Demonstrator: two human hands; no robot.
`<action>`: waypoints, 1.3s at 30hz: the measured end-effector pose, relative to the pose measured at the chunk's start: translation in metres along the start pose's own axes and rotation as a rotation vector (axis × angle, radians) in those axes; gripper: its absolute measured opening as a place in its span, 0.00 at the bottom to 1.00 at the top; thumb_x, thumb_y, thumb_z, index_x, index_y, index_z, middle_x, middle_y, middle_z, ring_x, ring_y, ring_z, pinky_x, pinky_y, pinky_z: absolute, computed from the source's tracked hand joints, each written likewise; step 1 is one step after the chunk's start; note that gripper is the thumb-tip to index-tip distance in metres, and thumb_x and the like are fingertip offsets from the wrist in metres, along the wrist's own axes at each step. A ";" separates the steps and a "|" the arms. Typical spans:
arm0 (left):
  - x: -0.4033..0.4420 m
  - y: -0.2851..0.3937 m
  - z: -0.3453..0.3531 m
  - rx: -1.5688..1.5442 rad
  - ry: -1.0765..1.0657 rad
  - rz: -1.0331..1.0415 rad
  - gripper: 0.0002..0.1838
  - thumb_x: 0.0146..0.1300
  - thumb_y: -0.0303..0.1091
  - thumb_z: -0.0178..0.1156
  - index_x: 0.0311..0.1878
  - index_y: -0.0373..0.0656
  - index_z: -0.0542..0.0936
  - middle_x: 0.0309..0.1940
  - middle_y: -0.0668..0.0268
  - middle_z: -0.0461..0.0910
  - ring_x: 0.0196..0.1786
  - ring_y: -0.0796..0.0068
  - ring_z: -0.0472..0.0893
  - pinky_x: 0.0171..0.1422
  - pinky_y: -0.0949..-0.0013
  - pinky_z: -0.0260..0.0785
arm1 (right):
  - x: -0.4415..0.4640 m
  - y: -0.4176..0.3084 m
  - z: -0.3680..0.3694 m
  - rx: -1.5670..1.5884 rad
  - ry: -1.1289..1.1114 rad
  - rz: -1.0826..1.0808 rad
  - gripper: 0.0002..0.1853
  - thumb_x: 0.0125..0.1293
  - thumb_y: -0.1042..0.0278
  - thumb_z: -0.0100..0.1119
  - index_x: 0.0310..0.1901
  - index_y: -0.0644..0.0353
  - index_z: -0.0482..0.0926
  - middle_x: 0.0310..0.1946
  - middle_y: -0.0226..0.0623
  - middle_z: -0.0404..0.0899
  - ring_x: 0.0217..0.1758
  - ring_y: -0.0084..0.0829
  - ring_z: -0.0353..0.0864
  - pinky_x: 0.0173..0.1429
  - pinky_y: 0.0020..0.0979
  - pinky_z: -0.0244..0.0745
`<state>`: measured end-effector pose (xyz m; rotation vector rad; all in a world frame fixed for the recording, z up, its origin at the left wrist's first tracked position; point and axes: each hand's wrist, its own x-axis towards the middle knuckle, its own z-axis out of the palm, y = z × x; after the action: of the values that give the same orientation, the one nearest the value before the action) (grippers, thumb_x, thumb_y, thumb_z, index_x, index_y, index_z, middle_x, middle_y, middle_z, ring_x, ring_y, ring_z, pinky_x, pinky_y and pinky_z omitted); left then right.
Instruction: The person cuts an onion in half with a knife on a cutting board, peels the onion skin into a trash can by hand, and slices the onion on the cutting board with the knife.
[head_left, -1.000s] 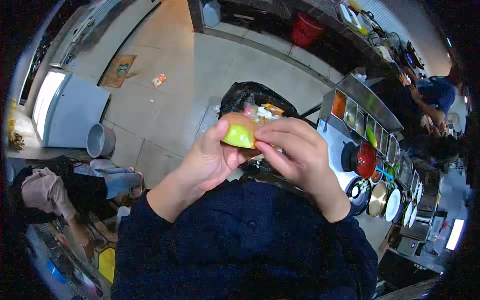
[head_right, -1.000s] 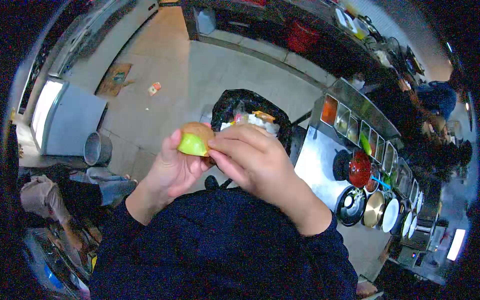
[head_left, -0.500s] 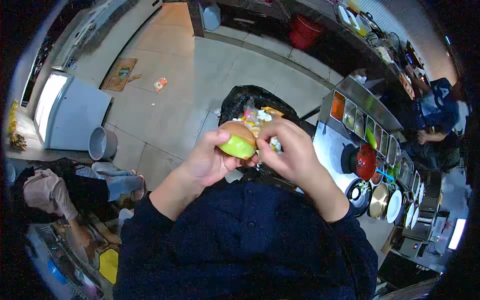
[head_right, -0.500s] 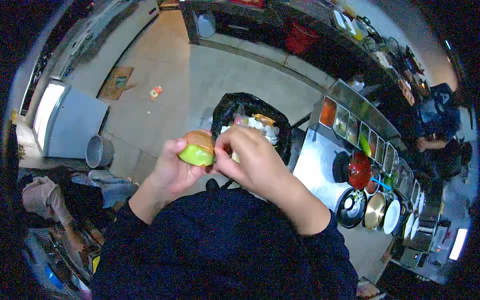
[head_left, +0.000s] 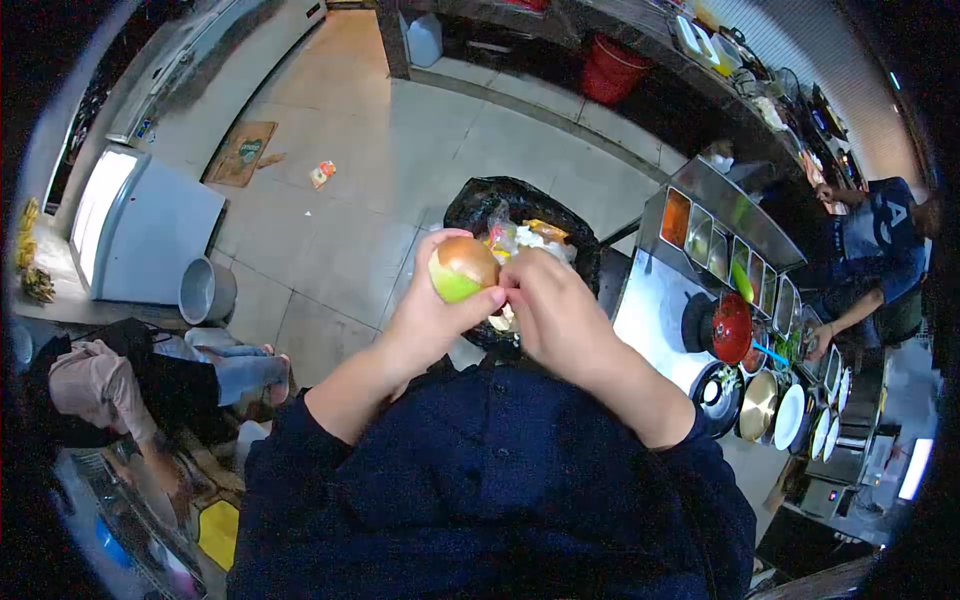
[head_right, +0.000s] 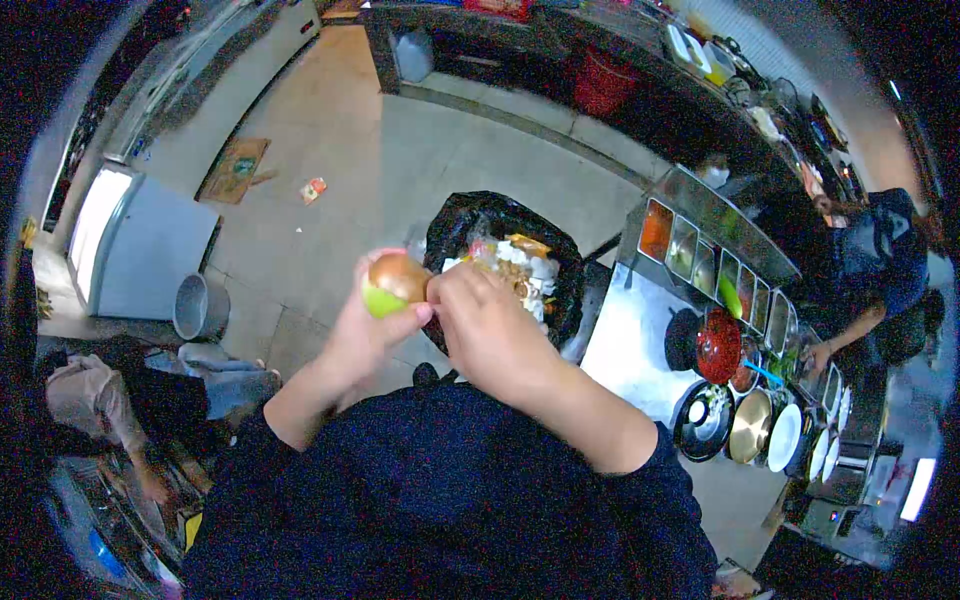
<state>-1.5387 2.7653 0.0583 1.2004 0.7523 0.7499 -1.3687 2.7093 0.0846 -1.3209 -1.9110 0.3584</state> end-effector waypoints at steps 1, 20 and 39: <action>0.000 -0.001 -0.002 0.159 0.005 0.064 0.33 0.60 0.27 0.67 0.65 0.43 0.61 0.53 0.61 0.72 0.54 0.74 0.75 0.58 0.66 0.73 | -0.001 0.002 0.001 -0.001 0.000 0.001 0.08 0.60 0.82 0.59 0.39 0.65 0.73 0.36 0.48 0.76 0.40 0.48 0.78 0.47 0.39 0.74; -0.001 -0.016 -0.013 -0.558 -0.317 -0.421 0.27 0.68 0.36 0.55 0.67 0.36 0.64 0.56 0.47 0.78 0.48 0.60 0.85 0.50 0.62 0.81 | -0.005 0.046 -0.013 -0.002 0.259 0.215 0.04 0.67 0.78 0.55 0.42 0.65 0.73 0.33 0.48 0.78 0.35 0.41 0.81 0.41 0.34 0.75; -0.169 -0.075 0.035 -0.589 0.427 -0.126 0.27 0.63 0.43 0.62 0.60 0.37 0.71 0.47 0.51 0.82 0.40 0.62 0.85 0.42 0.62 0.82 | -0.059 0.013 0.082 1.491 -0.483 0.695 0.11 0.72 0.60 0.53 0.48 0.58 0.74 0.40 0.40 0.79 0.50 0.36 0.79 0.50 0.37 0.76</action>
<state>-1.5939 2.5918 0.0105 0.4594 0.8635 1.0474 -1.4099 2.6782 -0.0031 -0.7271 -0.8181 2.0684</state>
